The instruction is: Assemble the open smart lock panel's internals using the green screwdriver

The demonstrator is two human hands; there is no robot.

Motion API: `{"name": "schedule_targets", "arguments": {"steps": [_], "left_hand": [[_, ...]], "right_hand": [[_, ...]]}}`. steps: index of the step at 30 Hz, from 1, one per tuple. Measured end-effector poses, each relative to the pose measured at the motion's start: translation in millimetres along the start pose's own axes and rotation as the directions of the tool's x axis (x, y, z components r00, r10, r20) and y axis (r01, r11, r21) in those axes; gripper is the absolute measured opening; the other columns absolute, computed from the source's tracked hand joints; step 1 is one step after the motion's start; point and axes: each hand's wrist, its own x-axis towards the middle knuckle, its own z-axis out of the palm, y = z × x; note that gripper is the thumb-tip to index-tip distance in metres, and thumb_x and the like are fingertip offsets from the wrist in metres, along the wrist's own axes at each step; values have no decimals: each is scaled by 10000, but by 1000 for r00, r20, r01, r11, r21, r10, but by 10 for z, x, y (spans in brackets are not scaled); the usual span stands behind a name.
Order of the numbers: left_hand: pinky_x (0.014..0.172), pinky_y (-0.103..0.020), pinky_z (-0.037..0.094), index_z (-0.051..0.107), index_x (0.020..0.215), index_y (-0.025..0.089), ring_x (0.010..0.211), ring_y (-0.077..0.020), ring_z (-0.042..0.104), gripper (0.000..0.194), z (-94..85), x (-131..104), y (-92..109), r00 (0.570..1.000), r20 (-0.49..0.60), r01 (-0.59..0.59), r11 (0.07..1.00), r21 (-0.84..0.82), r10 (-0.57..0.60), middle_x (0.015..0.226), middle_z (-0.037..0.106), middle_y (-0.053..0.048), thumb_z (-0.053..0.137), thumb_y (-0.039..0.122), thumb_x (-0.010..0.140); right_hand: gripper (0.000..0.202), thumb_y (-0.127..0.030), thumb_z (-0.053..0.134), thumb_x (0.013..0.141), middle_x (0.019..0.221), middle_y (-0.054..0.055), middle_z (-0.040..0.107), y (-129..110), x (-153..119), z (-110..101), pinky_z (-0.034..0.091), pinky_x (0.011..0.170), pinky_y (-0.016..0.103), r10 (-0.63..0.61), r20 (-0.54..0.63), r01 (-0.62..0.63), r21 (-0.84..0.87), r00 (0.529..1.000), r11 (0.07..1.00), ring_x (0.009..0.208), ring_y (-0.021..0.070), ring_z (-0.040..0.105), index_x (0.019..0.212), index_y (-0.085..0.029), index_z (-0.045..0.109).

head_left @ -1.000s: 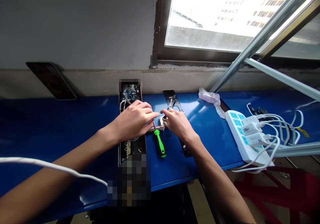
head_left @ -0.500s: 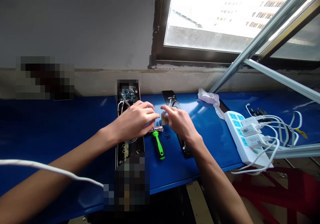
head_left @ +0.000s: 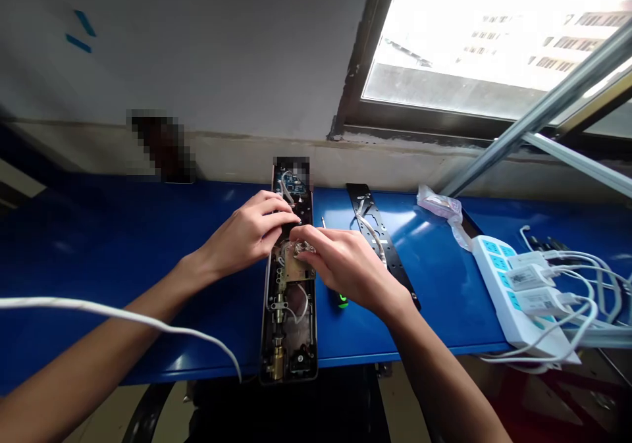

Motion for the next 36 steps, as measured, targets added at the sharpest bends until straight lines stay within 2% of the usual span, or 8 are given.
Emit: {"name": "schedule_targets", "arguments": {"steps": [5, 10, 15, 20, 23, 26, 31, 36], "left_hand": [[1051, -430, 530, 748, 1145, 147, 1199, -252, 575, 295, -78, -155, 6, 1000, -12, 24, 1000, 12, -24, 1137, 727, -95, 494, 102, 1004], [1048, -435, 528, 751, 1143, 134, 1202, -257, 568, 276, -101, -159, 23, 1000, 0, 21, 1000, 6, -21, 1144, 723, -101, 524, 102, 990], [1045, -456, 533, 760, 1113, 129, 1207, -268, 564, 257, -65, -92, 34, 1000, 15, 5, 1000, -1, -5, 1130, 729, -106, 540, 111, 981], [1049, -454, 536, 755, 1099, 148, 1213, -267, 566, 257, 13, 73, 89, 998, 46, -35, 999, -26, 36, 1117, 729, -100, 525, 120, 987], [1043, -446, 540, 756, 1099, 151, 1212, -268, 572, 253, 108, 230, 157, 993, 79, -86, 995, -45, 90, 1117, 729, -103, 531, 123, 985], [998, -435, 555, 761, 1089, 138, 1162, -269, 594, 247, 239, 420, 243, 976, 158, -143, 988, -56, 150, 1088, 728, -116, 531, 138, 997], [910, -426, 553, 770, 1084, 161, 1052, -261, 640, 220, 482, 717, 378, 915, 334, -232, 972, -21, 226, 1052, 731, -100, 565, 176, 1006], [828, -402, 535, 778, 1059, 182, 930, -238, 672, 235, 663, 889, 446, 862, 441, -277, 961, -6, 251, 956, 735, -71, 547, 178, 1015]], "right_hand": [[264, -211, 549, 1029, 1102, 51, 774, -34, 138, 118, 416, 677, 282, -5, 85, 2, 31, 996, 1000, 836, 173, 703, 1292, -228, 575], [256, -242, 614, 1004, 1133, 73, 772, -18, 175, 128, 456, 730, 294, 19, 85, -24, 56, 996, 998, 897, 199, 720, 1259, -226, 638], [270, -287, 671, 980, 1084, 59, 778, 17, 141, 129, 480, 744, 287, 45, 52, -50, 101, 998, 994, 876, 180, 710, 1244, -230, 672], [277, -387, 631, 1009, 1142, 0, 765, 134, -52, 27, 513, 762, 237, 133, -43, -125, 155, 990, 980, 798, 101, 669, 1256, -262, 650], [206, -346, 630, 1006, 1080, -9, 768, 275, -224, -77, 514, 722, 256, 262, -95, -250, 122, 961, 961, 768, 114, 654, 1191, -265, 671], [172, -308, 675, 971, 1003, 23, 761, 442, -389, -142, 510, 748, 304, 383, -127, -380, 54, 915, 924, 871, 179, 676, 1129, -241, 696], [143, -262, 602, 997, 1069, 93, 726, 657, -594, -125, 501, 845, 363, 544, -175, -555, -21, 821, 831, 1071, 262, 644, 1076, -194, 699], [121, -224, 607, 969, 1071, 100, 739, 784, -696, -41, 462, 712, 342, 656, -113, -661, -7, 746, 751, 891, 239, 685, 1064, -198, 679]]}}
